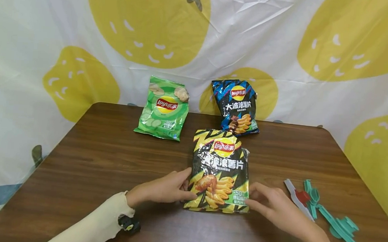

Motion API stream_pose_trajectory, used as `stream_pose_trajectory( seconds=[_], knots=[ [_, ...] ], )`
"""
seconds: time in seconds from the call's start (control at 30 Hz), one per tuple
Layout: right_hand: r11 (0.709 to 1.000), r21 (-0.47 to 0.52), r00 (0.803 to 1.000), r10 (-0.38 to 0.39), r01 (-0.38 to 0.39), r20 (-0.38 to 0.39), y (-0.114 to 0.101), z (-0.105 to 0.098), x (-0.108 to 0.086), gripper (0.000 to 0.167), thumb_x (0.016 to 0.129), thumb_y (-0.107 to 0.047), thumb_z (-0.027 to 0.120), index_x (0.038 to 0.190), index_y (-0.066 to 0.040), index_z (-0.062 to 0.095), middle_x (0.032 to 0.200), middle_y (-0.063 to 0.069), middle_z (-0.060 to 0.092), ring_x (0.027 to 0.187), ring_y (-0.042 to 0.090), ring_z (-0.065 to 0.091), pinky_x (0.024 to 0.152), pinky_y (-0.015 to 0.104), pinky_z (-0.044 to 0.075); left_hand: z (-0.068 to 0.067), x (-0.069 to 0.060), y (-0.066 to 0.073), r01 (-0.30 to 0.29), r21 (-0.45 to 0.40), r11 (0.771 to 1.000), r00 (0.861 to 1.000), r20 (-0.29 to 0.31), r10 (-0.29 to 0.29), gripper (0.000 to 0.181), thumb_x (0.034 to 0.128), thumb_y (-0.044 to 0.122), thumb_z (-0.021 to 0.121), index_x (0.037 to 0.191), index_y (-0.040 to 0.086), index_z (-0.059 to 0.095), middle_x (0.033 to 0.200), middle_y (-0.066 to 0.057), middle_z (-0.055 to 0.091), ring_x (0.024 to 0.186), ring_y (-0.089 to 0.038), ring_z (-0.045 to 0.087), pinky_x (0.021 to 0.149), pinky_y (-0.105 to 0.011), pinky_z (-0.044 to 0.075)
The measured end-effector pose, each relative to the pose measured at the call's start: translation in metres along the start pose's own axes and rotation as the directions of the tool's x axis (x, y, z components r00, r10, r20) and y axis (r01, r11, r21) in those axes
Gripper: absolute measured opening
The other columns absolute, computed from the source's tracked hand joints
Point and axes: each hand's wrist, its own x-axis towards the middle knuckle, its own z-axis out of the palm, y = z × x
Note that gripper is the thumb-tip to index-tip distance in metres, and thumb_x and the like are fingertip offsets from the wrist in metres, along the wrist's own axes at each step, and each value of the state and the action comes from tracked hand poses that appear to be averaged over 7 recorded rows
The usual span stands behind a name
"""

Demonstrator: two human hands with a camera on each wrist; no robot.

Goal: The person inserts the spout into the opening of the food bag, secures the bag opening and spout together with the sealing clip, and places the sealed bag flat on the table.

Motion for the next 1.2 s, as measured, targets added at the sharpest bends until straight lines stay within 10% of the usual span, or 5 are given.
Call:
stream_pose_trajectory(
  seconds=[0.2,0.4,0.63,0.8,1.2],
  knots=[
    [0.993,-0.064,0.99,0.089,-0.096,-0.106,0.005,-0.023,-0.009,0.01,0.097,-0.025,0.066,0.1,-0.015,0.066,0.077,-0.007,0.066,0.064,0.004,0.059,0.057,0.025,0.05,0.0,0.0,-0.004,0.001,-0.042,0.999,1.0,0.019,0.0,0.032,0.0912,0.026,0.072,0.101,0.006,0.048,0.072,0.002,0.06,0.052,-0.008,0.056,0.051,-0.023,0.046],
    [0.932,-0.221,0.918,0.2,-0.286,-0.344,0.023,-0.058,-0.026,0.017,0.097,-0.027,0.066,0.102,-0.011,0.067,0.077,-0.002,0.066,0.06,0.006,0.053,0.053,0.026,0.043,-0.002,0.001,-0.003,0.002,-0.07,0.998,0.999,0.037,0.001,0.031,0.0919,0.026,0.071,0.103,0.009,0.049,0.071,0.001,0.059,0.052,-0.012,0.057,0.049,-0.024,0.047],
    [0.873,-0.269,0.908,0.354,-0.407,-0.223,0.051,-0.081,-0.04,0.047,0.096,-0.042,0.065,0.113,0.002,0.066,0.091,0.008,0.071,0.077,0.021,0.064,0.062,0.04,0.051,-0.001,0.002,-0.004,-0.034,-0.058,0.998,0.999,0.029,0.036,0.028,0.0906,0.023,0.074,0.098,0.007,0.052,0.069,0.003,0.058,0.05,-0.007,0.055,0.048,-0.023,0.047],
    [0.873,-0.342,0.934,0.292,-0.348,-0.206,0.06,-0.078,-0.041,0.041,0.089,-0.044,0.073,0.1,-0.004,0.074,0.087,0.01,0.071,0.078,0.031,0.063,0.069,0.049,0.05,-0.001,0.002,-0.004,-0.05,-0.047,0.998,0.998,0.028,0.051,0.026,0.0909,0.022,0.073,0.099,0.008,0.053,0.069,0.004,0.057,0.051,-0.004,0.054,0.049,-0.022,0.047],
    [0.822,-0.399,0.914,0.38,-0.405,-0.145,0.048,-0.077,-0.036,0.039,0.08,-0.051,0.079,0.09,-0.013,0.077,0.126,0.032,0.053,0.109,0.058,0.037,0.069,0.062,0.036,-0.011,0.0,0.009,-0.038,-0.037,0.999,0.996,0.083,0.041,0.026,0.0896,0.022,0.075,0.095,0.007,0.054,0.07,0.005,0.057,0.052,-0.003,0.053,0.05,-0.021,0.046]
  ],
)
